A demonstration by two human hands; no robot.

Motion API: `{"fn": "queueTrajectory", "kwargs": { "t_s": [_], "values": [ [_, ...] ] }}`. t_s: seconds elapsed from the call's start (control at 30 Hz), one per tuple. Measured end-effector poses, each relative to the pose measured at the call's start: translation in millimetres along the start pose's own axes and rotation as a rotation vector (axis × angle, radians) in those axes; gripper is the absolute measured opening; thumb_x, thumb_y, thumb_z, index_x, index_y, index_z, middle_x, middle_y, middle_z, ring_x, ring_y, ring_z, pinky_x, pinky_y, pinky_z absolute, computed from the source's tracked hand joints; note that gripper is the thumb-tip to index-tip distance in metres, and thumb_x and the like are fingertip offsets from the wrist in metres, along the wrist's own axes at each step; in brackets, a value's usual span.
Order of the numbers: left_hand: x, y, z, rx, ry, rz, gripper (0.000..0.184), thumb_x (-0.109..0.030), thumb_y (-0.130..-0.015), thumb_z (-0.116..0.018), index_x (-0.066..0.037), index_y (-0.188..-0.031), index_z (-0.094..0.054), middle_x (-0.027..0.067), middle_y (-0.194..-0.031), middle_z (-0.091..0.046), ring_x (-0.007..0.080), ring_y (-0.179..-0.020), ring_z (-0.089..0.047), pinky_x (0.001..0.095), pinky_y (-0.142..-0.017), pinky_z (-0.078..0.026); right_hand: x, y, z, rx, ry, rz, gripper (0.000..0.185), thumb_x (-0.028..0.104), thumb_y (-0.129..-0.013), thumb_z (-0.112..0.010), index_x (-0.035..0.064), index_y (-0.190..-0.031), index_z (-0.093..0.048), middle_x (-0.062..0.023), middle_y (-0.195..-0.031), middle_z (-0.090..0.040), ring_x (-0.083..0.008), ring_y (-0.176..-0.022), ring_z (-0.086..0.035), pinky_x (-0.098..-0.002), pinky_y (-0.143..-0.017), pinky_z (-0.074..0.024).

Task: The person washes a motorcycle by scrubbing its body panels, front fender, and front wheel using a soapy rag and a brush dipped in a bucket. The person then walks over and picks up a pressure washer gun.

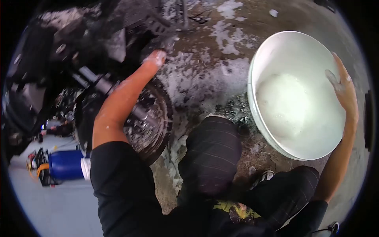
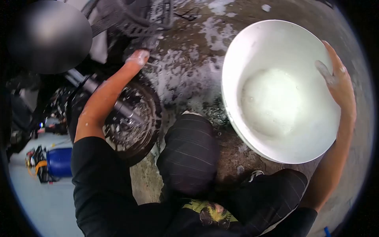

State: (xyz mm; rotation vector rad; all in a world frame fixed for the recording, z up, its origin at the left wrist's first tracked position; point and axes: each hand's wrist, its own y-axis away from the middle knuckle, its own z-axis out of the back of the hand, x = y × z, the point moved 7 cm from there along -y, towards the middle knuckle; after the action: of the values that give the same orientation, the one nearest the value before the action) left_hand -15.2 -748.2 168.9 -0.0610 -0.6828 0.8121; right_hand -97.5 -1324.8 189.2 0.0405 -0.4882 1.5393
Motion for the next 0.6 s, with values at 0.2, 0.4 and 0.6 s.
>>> {"fn": "queueTrajectory", "kwargs": {
  "t_s": [0.2, 0.4, 0.6],
  "values": [
    [5.5, -12.4, -135.7, 0.522, 0.058, 0.182, 0.043, -0.01, -0.075, -0.049, -0.009, -0.117, -0.051, 0.0223, -0.11, -0.054, 0.036, -0.107, -0.049, 0.0397, -0.096, -0.036, -2.5, -8.3, -1.6, 0.014, 0.105, 0.048, 0.045, 0.028, -0.085, -0.057, 0.0168, -0.127, -0.044, -0.0086, -0.122, -0.054, -0.0287, -0.11, -0.052, -0.0371, -0.094, -0.0411],
    [12.6, -0.5, -186.8, 0.611, 0.06, 0.184, 0.039, -0.019, -0.077, -0.045, -0.009, -0.114, -0.055, 0.02, -0.113, -0.053, 0.0343, -0.109, -0.048, 0.0394, -0.096, -0.036, -3.0, -8.6, -3.7, -0.013, 0.066, 0.019, 0.046, 0.025, -0.082, -0.061, 0.0124, -0.125, -0.046, -0.0132, -0.115, -0.057, -0.0286, -0.104, -0.055, -0.0364, -0.09, -0.0428],
    [50.6, 91.0, -204.0, 1.014, 0.061, 0.46, 0.044, -0.035, -0.082, -0.039, -0.008, -0.112, -0.056, 0.0161, -0.116, -0.053, 0.0321, -0.11, -0.049, 0.04, -0.095, -0.036, 5.8, -5.0, -1.1, 0.043, -0.03, 0.066, 0.046, 0.02, -0.081, -0.062, 0.0074, -0.122, -0.049, -0.0166, -0.112, -0.058, -0.0306, -0.103, -0.056, -0.0373, -0.091, -0.0423]
  ]
}}
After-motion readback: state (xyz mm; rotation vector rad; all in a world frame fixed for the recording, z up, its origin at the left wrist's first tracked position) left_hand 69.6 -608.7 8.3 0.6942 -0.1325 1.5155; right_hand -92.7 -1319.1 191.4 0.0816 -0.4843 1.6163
